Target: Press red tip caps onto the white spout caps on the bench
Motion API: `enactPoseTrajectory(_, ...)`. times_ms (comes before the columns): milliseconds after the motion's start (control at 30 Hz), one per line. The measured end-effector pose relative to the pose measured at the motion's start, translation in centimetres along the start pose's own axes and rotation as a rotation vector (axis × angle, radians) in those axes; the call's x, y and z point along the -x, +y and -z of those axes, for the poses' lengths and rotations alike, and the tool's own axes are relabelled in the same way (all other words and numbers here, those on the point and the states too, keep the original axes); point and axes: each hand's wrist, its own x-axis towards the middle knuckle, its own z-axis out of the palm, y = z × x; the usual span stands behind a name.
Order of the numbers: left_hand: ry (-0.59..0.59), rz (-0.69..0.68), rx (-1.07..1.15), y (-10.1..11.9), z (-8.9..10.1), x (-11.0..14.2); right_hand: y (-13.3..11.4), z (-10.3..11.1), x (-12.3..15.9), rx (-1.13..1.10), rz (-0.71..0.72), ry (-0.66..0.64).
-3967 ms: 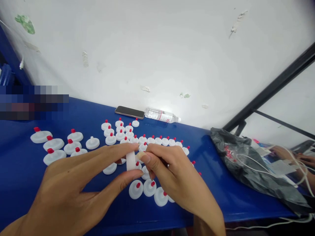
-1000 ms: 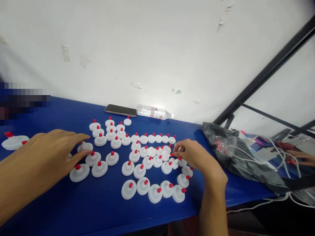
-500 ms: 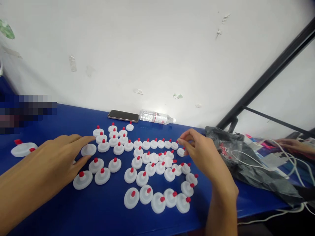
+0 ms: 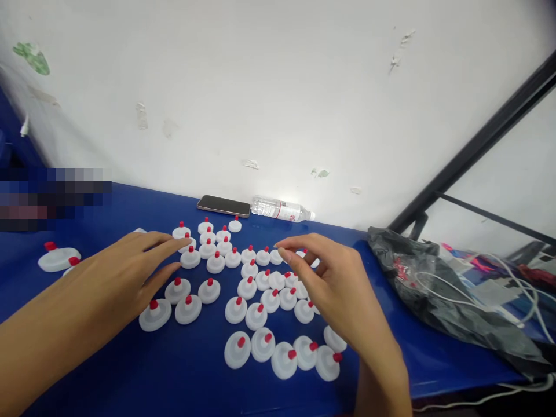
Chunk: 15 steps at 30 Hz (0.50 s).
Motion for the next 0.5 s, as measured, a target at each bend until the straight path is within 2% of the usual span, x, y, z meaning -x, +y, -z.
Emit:
enactPoseTrajectory(133, -0.094, -0.084, -0.022, -0.4, -0.6, 0.2, 0.0, 0.0, 0.0, 0.007, 0.0, -0.004)
enactPoseTrajectory(267, -0.069, -0.046, -0.071, -1.3, 0.0, 0.2, 0.0, 0.0, 0.0, 0.013, 0.004, -0.018)
enactPoseTrajectory(400, -0.014, 0.064, -0.118, -4.3, 1.5, 0.2, 0.4, 0.0, 0.0, 0.023, 0.015, -0.006)
enactPoseTrajectory(500, -0.053, 0.097, -0.132, -7.3, 2.5, 0.1, 0.4, 0.0, 0.0, 0.029, 0.021, -0.012)
